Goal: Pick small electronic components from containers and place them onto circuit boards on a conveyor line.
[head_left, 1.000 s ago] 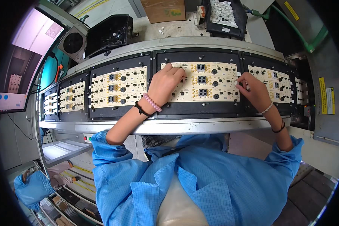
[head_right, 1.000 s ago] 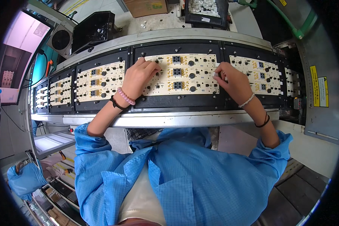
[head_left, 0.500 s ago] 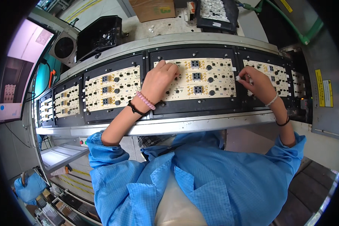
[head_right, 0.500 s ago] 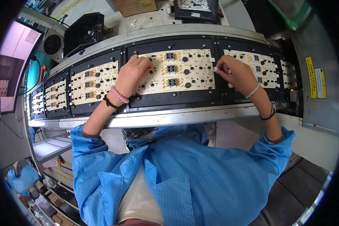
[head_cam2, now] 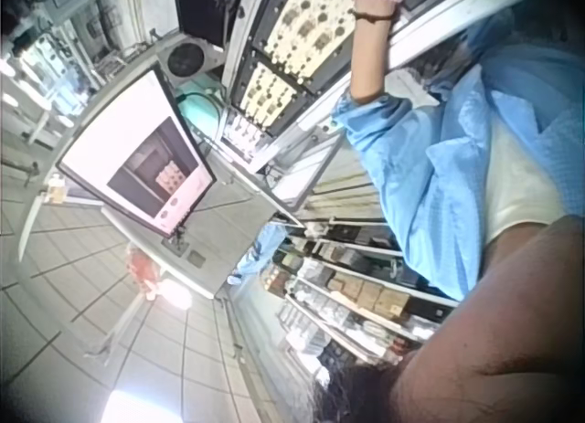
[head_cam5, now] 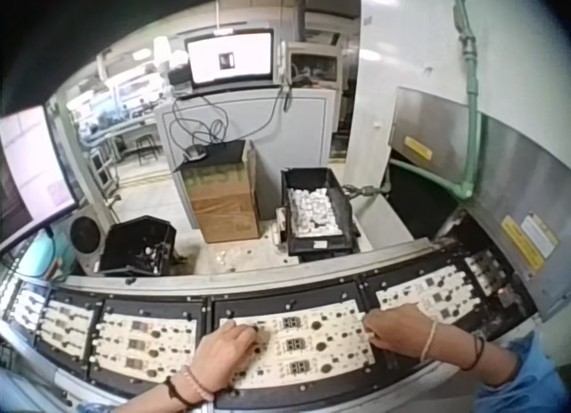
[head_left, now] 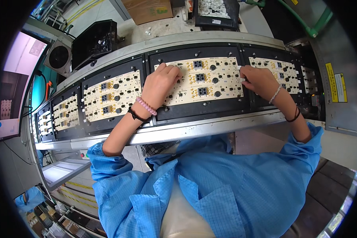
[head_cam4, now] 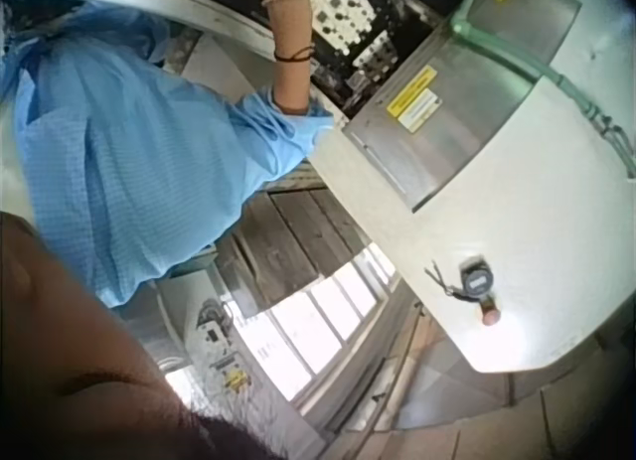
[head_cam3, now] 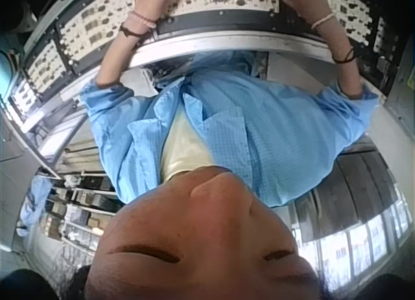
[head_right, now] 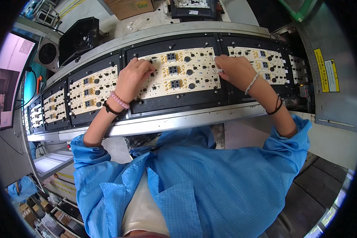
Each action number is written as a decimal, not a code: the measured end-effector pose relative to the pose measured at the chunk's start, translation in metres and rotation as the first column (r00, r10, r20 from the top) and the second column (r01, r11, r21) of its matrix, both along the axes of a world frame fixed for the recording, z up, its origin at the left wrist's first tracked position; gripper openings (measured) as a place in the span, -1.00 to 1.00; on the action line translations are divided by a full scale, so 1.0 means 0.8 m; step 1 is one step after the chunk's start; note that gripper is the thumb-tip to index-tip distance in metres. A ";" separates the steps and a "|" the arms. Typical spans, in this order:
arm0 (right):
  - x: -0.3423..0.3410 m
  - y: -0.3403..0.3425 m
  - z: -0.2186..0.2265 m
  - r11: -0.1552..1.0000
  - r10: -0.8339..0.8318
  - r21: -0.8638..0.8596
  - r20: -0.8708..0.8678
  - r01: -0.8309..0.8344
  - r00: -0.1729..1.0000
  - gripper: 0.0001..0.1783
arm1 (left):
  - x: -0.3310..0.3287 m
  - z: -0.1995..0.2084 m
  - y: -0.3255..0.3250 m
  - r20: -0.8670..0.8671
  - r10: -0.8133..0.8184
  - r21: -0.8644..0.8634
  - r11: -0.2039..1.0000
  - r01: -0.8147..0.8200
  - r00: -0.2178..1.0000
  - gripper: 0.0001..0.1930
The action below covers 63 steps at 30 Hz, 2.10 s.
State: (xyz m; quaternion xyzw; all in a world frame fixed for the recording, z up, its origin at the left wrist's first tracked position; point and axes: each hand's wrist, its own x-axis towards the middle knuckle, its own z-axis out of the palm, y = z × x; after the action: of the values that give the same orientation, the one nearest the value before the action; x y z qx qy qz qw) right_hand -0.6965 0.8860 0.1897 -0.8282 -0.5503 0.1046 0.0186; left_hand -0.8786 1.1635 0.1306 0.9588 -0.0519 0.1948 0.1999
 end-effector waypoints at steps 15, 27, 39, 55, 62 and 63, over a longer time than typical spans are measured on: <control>0.017 0.008 -0.005 0.999 -0.022 -0.041 -0.206 0.014 0.978 -0.80 | 0.000 0.011 0.015 0.039 0.025 -0.125 0.992 -0.020 0.999 -0.89; 0.050 -0.008 0.010 0.849 -0.154 0.013 -0.950 0.529 0.270 -0.63 | 0.000 -0.012 0.014 0.062 0.012 -0.193 0.981 0.000 0.998 -0.88; 0.064 -0.001 -0.032 0.661 0.370 -0.331 -0.637 0.674 -0.676 -0.62 | 0.005 -0.004 0.007 -0.018 -0.032 -0.020 0.999 0.032 0.999 -0.91; 0.020 0.004 -0.016 0.680 0.286 -0.158 -0.842 0.716 -0.458 -0.54 | -0.004 0.020 0.043 -0.201 -0.261 -0.785 -0.534 -0.314 0.944 -0.57; 0.020 -0.006 -0.022 0.674 0.150 -0.138 -0.936 0.725 -0.319 -0.48 | -0.009 0.019 0.029 -0.104 -0.453 -0.879 -0.374 -0.294 0.886 -0.59; 0.020 -0.008 -0.025 0.650 0.157 -0.164 -0.926 0.742 -0.343 -0.49 | -0.009 0.021 0.027 -0.115 -0.457 -0.906 -0.316 -0.281 0.882 -0.61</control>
State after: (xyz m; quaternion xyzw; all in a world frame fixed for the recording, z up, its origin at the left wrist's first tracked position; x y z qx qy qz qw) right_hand -0.6803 0.8796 0.1697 -0.4857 -0.0413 0.5165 0.7040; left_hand -0.8859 1.1850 0.1477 0.3952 0.0968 -0.0888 0.9091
